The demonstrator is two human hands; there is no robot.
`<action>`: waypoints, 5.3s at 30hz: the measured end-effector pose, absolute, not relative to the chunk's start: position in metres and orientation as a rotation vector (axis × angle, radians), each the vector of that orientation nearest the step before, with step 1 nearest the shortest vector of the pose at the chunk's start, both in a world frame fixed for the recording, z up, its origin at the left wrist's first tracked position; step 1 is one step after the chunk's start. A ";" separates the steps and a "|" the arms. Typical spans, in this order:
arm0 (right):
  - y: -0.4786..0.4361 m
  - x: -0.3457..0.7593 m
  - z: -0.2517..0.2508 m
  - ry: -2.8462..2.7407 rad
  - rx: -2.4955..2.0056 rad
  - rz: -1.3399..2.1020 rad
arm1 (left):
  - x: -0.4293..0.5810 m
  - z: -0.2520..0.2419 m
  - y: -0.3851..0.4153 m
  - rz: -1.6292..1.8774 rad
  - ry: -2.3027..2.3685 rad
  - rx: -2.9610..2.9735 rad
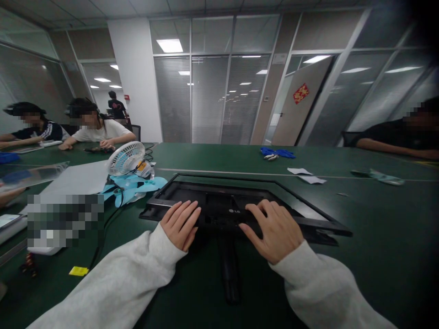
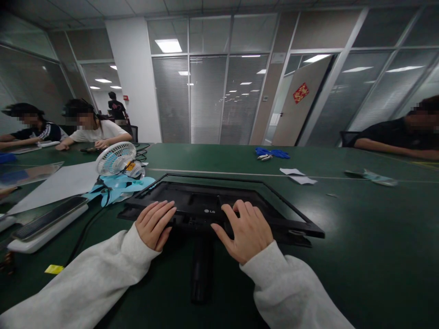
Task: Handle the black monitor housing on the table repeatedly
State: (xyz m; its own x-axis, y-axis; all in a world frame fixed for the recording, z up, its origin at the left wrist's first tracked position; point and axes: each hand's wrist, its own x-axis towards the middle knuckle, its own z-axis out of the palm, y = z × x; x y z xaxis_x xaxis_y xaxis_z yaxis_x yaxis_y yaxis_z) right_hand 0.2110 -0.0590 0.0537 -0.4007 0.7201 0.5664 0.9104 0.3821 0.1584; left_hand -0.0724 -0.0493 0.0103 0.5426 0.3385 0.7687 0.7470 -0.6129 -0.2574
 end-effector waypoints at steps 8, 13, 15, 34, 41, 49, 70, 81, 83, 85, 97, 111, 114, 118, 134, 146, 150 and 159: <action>-0.063 0.208 0.053 -2.238 -1.410 -0.634 | -0.072 0.007 -0.047 -1.000 -0.833 -2.188; -0.063 0.209 0.051 -2.223 -1.403 -0.675 | -0.071 0.009 -0.049 -1.037 -0.806 -2.183; -0.063 0.210 0.050 -2.227 -1.382 -0.692 | -0.071 0.008 -0.048 -1.049 -0.798 -2.179; -0.056 0.211 0.043 -2.152 -0.949 -0.794 | -0.069 0.009 -0.047 -1.067 -0.734 -2.187; -0.056 0.211 0.043 -2.132 -0.902 -0.837 | -0.070 0.005 -0.045 -1.069 -0.725 -2.176; -0.054 0.212 0.041 -2.174 -0.910 -0.794 | -0.071 0.004 -0.045 -1.044 -0.742 -2.189; -0.055 0.210 0.039 -2.182 -0.988 -0.725 | -0.070 0.007 -0.045 -1.040 -0.739 -2.195; -0.055 0.208 0.041 -2.213 -1.118 -0.746 | -0.069 0.006 -0.044 -1.009 -0.755 -2.189; -0.056 0.208 0.041 -2.221 -1.126 -0.751 | -0.069 0.006 -0.044 -1.004 -0.749 -2.197; -0.056 0.208 0.042 -2.223 -1.127 -0.749 | -0.069 0.007 -0.044 -1.009 -0.740 -2.200; -0.055 0.207 0.041 -2.244 -1.100 -0.744 | -0.069 0.004 -0.042 -1.015 -0.767 -2.192; -0.052 0.209 0.044 -2.301 -1.044 -0.740 | -0.065 0.002 -0.043 -1.060 -0.806 -2.115; -0.053 0.209 0.042 -2.308 -1.045 -0.734 | -0.065 0.003 -0.043 -1.044 -0.804 -2.136; -0.054 0.207 0.040 -2.297 -1.042 -0.713 | -0.067 0.005 -0.043 -1.008 -0.794 -2.189; -0.065 0.201 0.030 -2.264 -0.976 -0.587 | -0.067 0.006 -0.044 -0.937 -0.832 -2.263; -0.061 0.194 0.021 -2.250 -0.869 -0.656 | -0.066 0.009 -0.046 -0.947 -0.834 -2.269; -0.060 0.194 0.020 -2.234 -0.866 -0.663 | -0.066 0.011 -0.047 -0.947 -0.826 -2.271; -0.061 0.193 0.021 -2.233 -0.865 -0.661 | -0.068 0.009 -0.045 -0.999 -0.809 -2.271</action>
State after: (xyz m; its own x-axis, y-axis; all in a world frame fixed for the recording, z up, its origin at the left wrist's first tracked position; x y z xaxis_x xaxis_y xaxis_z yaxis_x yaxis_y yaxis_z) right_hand 0.1930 -0.0612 0.0209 -0.5746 0.3980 0.7152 0.7231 0.6561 0.2158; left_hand -0.0679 -0.0445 0.0090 0.5481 0.3084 0.7775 0.6966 -0.6827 -0.2203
